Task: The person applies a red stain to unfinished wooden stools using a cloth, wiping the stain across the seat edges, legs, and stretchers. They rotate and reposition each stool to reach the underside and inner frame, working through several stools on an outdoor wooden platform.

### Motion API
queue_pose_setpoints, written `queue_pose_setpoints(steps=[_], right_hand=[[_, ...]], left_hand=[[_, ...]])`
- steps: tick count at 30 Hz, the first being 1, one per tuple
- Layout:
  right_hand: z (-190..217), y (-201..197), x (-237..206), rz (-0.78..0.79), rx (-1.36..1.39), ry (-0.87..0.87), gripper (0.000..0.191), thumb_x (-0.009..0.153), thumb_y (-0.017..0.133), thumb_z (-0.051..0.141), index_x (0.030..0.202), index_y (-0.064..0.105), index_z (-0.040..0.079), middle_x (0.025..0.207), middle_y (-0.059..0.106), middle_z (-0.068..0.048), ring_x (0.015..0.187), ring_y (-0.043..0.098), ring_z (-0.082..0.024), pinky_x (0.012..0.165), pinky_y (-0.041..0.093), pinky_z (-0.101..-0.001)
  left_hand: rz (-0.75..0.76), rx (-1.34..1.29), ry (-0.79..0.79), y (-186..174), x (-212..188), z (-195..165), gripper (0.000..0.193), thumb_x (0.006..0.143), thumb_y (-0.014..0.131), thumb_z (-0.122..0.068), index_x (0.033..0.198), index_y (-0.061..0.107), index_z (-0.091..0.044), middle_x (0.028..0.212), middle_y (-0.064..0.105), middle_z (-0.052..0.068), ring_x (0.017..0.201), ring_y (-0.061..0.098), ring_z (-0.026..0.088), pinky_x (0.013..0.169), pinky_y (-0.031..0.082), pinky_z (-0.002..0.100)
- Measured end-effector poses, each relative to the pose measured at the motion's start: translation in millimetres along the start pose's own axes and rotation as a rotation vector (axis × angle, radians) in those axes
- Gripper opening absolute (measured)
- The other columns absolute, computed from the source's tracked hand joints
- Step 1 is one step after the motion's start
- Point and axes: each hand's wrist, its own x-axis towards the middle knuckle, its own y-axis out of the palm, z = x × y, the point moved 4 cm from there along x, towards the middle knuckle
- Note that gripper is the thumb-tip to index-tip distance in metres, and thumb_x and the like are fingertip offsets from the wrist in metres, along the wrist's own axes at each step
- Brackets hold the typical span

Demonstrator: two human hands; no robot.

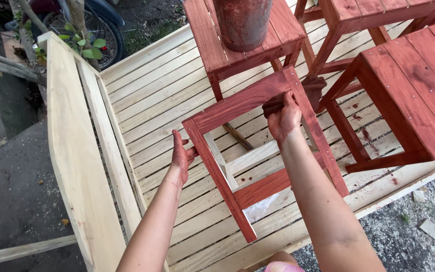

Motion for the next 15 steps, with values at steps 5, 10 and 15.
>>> queue_pose_setpoints(steps=[5, 10, 15], right_hand=[[-52.3, 22.1, -45.2, -0.093, -0.055, 0.204, 0.041, 0.115, 0.046, 0.033, 0.14, 0.058, 0.004, 0.141, 0.06, -0.01, 0.127, 0.055, -0.023, 0.119, 0.039, -0.039], [-137.3, 43.1, -95.1, -0.083, -0.413, 0.502, 0.061, 0.105, 0.042, 0.043, 0.145, 0.051, -0.002, 0.148, 0.057, -0.015, 0.136, 0.051, -0.028, 0.117, 0.034, -0.0454], [-170.0, 21.3, -107.1, 0.11, -0.915, 0.588, 0.061, 0.105, 0.045, 0.043, 0.146, 0.05, -0.003, 0.145, 0.06, -0.019, 0.136, 0.053, -0.027, 0.115, 0.038, -0.0377]], left_hand=[[0.01, 0.003, 0.004, 2.2, 2.4, 3.5, 0.121, 0.075, 0.018, -0.094, 0.156, 0.018, -0.005, 0.137, 0.065, 0.031, 0.143, 0.047, 0.036, 0.124, 0.01, 0.051], [0.065, -0.103, -0.001, 2.2, -6.5, 1.9, 0.12, 0.079, 0.019, -0.094, 0.158, 0.015, -0.004, 0.144, 0.06, 0.029, 0.146, 0.048, 0.038, 0.126, 0.018, 0.05], [0.135, -0.093, 0.05, 5.7, -20.6, -4.1, 0.116, 0.079, 0.018, -0.091, 0.158, 0.033, -0.008, 0.155, 0.049, 0.022, 0.149, 0.04, 0.033, 0.123, 0.012, 0.049]])
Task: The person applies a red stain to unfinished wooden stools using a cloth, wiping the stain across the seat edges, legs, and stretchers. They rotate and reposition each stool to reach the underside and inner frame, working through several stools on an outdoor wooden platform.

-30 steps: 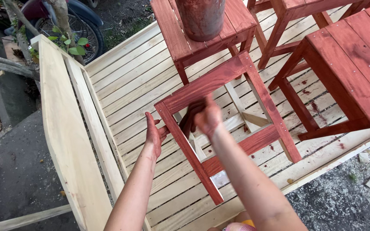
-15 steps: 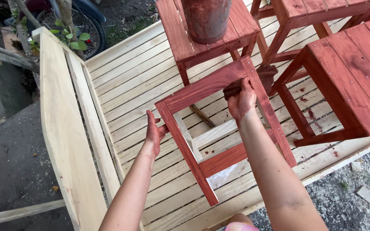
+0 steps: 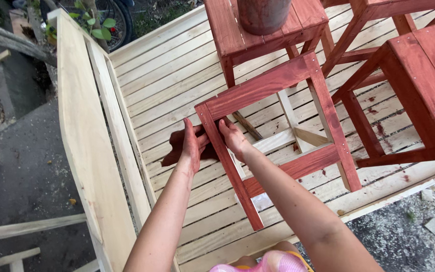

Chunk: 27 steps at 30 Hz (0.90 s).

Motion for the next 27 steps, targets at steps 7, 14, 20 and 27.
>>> queue_pose_setpoints(steps=[7, 14, 20, 27], right_hand=[[-22.3, -30.7, -33.6, 0.143, -0.664, -0.284, 0.062, 0.106, 0.046, 0.038, 0.156, 0.036, 0.003, 0.149, 0.051, -0.019, 0.14, 0.044, -0.026, 0.113, 0.035, -0.0348], [-70.7, -68.7, -103.6, 0.243, -0.934, -0.048, 0.052, 0.106, 0.043, 0.039, 0.142, 0.053, 0.003, 0.124, 0.066, -0.024, 0.118, 0.062, -0.033, 0.104, 0.045, -0.0369], [-50.9, -40.7, -53.6, 0.125, -0.831, -0.365, 0.054, 0.104, 0.048, 0.037, 0.143, 0.051, -0.001, 0.129, 0.062, -0.027, 0.119, 0.054, -0.042, 0.104, 0.042, -0.0437], [-8.1, -6.2, -2.8, 0.042, -0.519, -0.012, 0.065, 0.104, 0.053, 0.049, 0.148, 0.043, 0.001, 0.139, 0.063, -0.018, 0.131, 0.059, -0.025, 0.108, 0.046, -0.0338]], left_hand=[[-0.044, 0.017, 0.019, 9.4, -2.0, -2.3, 0.122, 0.077, 0.018, -0.094, 0.162, 0.011, -0.007, 0.156, 0.046, 0.028, 0.154, 0.031, 0.035, 0.125, 0.006, 0.051], [-0.051, 0.066, -0.006, 6.4, 0.0, 2.6, 0.127, 0.072, 0.017, -0.096, 0.162, 0.005, -0.006, 0.159, 0.043, 0.024, 0.155, 0.023, 0.036, 0.123, -0.001, 0.054], [-0.05, 0.064, -0.001, 5.7, 2.9, 7.4, 0.128, 0.071, 0.017, -0.097, 0.162, 0.005, -0.006, 0.162, 0.039, 0.021, 0.156, 0.023, 0.032, 0.124, -0.001, 0.052], [-0.063, 0.079, -0.004, 5.3, 6.1, 8.6, 0.126, 0.071, 0.019, -0.097, 0.163, 0.01, -0.012, 0.161, 0.04, 0.02, 0.157, 0.019, 0.031, 0.124, 0.001, 0.051]])
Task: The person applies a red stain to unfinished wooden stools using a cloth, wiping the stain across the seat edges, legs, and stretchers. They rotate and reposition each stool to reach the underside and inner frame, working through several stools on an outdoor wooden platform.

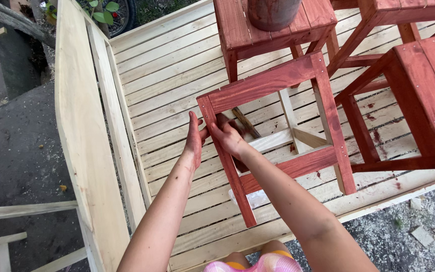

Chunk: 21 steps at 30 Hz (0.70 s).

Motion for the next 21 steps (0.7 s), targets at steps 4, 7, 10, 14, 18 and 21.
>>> queue_pose_setpoints(steps=[4, 7, 10, 14, 18, 21], right_hand=[[-4.1, -0.5, -2.0, -0.016, 0.024, -0.106, 0.063, 0.105, 0.05, 0.043, 0.155, 0.039, 0.005, 0.144, 0.061, -0.016, 0.134, 0.056, -0.026, 0.109, 0.044, -0.033], [-11.7, -7.8, -18.2, -0.066, -0.259, -0.442, 0.062, 0.109, 0.05, 0.027, 0.162, 0.029, 0.002, 0.154, 0.048, -0.025, 0.143, 0.038, -0.038, 0.113, 0.032, -0.0382], [-25.5, -11.3, -40.0, -0.038, -0.363, -0.489, 0.064, 0.103, 0.052, 0.015, 0.161, 0.027, 0.003, 0.156, 0.044, -0.027, 0.139, 0.043, -0.037, 0.11, 0.038, -0.0371], [-47.4, -17.6, -73.9, 0.202, -0.171, -0.15, 0.081, 0.083, 0.042, 0.001, 0.16, 0.024, 0.012, 0.131, 0.071, -0.017, 0.127, 0.068, -0.026, 0.109, 0.048, -0.0319], [-36.6, -26.5, -102.1, 0.186, -0.662, -0.339, 0.055, 0.088, 0.055, 0.0, 0.142, 0.055, 0.006, 0.138, 0.065, -0.02, 0.125, 0.062, -0.037, 0.104, 0.05, -0.0376], [-32.4, -37.0, -104.8, 0.289, -0.741, -0.157, 0.052, 0.093, 0.054, 0.007, 0.145, 0.052, 0.01, 0.132, 0.066, -0.016, 0.122, 0.063, -0.034, 0.101, 0.05, -0.0368]], left_hand=[[0.033, 0.044, -0.012, 3.9, -2.0, -1.9, 0.125, 0.07, 0.015, -0.097, 0.164, 0.004, -0.016, 0.162, 0.037, 0.02, 0.157, 0.012, 0.032, 0.123, -0.001, 0.052], [0.038, 0.017, -0.006, 7.9, -2.8, -3.4, 0.125, 0.07, 0.017, -0.097, 0.164, 0.004, -0.015, 0.159, 0.046, 0.023, 0.155, 0.019, 0.035, 0.121, -0.001, 0.055], [0.022, -0.012, 0.019, 11.7, -0.9, -4.5, 0.125, 0.069, 0.022, -0.097, 0.163, -0.006, -0.02, 0.161, 0.041, 0.022, 0.157, 0.013, 0.033, 0.123, 0.0, 0.054], [0.021, -0.026, 0.023, 16.0, 2.3, -3.8, 0.124, 0.069, 0.022, -0.097, 0.163, -0.009, -0.023, 0.164, 0.033, 0.02, 0.157, 0.012, 0.035, 0.123, -0.002, 0.056], [0.034, -0.013, 0.055, 14.8, 3.6, -5.9, 0.123, 0.069, 0.021, -0.097, 0.164, -0.005, -0.022, 0.168, 0.022, 0.017, 0.157, 0.012, 0.035, 0.122, -0.003, 0.057], [0.077, -0.015, 0.064, 8.3, 1.3, -4.3, 0.122, 0.069, 0.017, -0.096, 0.162, -0.009, -0.021, 0.17, 0.021, 0.016, 0.157, 0.007, 0.033, 0.12, -0.008, 0.057]])
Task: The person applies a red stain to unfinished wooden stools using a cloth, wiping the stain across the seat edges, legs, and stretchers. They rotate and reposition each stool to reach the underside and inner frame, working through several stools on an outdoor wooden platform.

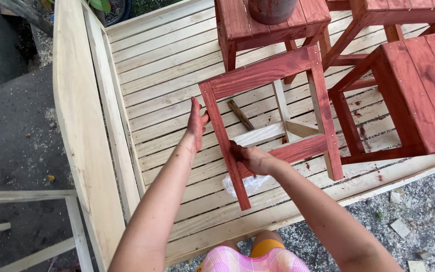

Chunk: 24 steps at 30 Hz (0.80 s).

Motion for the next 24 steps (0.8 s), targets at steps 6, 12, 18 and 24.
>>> queue_pose_setpoints(steps=[6, 12, 18, 24], right_hand=[[5.1, -10.3, 13.0, 0.09, -0.028, -0.262, 0.045, 0.09, 0.052, 0.002, 0.135, 0.056, 0.001, 0.131, 0.064, -0.022, 0.12, 0.061, -0.037, 0.099, 0.049, -0.0394], [-1.9, 27.3, 43.6, 0.287, -0.561, -0.256, 0.04, 0.097, 0.057, 0.022, 0.125, 0.062, -0.006, 0.119, 0.067, -0.03, 0.112, 0.064, -0.039, 0.098, 0.048, -0.0445], [-1.7, 9.1, 83.1, 0.268, 0.105, -0.024, 0.049, 0.088, 0.06, 0.034, 0.125, 0.065, 0.002, 0.122, 0.07, -0.021, 0.113, 0.066, -0.035, 0.097, 0.051, -0.0434], [-9.4, -0.9, 71.0, 0.343, -0.283, -0.128, 0.059, 0.095, 0.056, 0.047, 0.139, 0.055, 0.007, 0.14, 0.056, -0.019, 0.129, 0.051, -0.038, 0.106, 0.043, -0.0423]], left_hand=[[-0.021, -0.055, -0.114, -4.5, -21.2, 36.1, 0.117, 0.078, 0.018, -0.093, 0.165, -0.002, -0.017, 0.167, 0.018, 0.025, 0.158, 0.014, 0.037, 0.124, -0.004, 0.057], [-0.145, -0.011, -0.261, -4.4, -40.5, 65.8, 0.117, 0.076, 0.014, -0.093, 0.165, -0.001, -0.018, 0.165, 0.023, 0.027, 0.155, 0.02, 0.04, 0.124, 0.001, 0.059], [-0.221, -0.136, -0.152, 6.0, -51.2, 75.1, 0.122, 0.075, 0.015, -0.094, 0.163, -0.003, -0.012, 0.165, 0.029, 0.023, 0.156, 0.022, 0.036, 0.122, -0.005, 0.06], [-0.238, -0.14, -0.086, 14.9, -55.2, 78.1, 0.128, 0.07, 0.016, -0.097, 0.162, -0.001, -0.009, 0.164, 0.038, 0.016, 0.157, 0.02, 0.03, 0.12, -0.011, 0.059]])
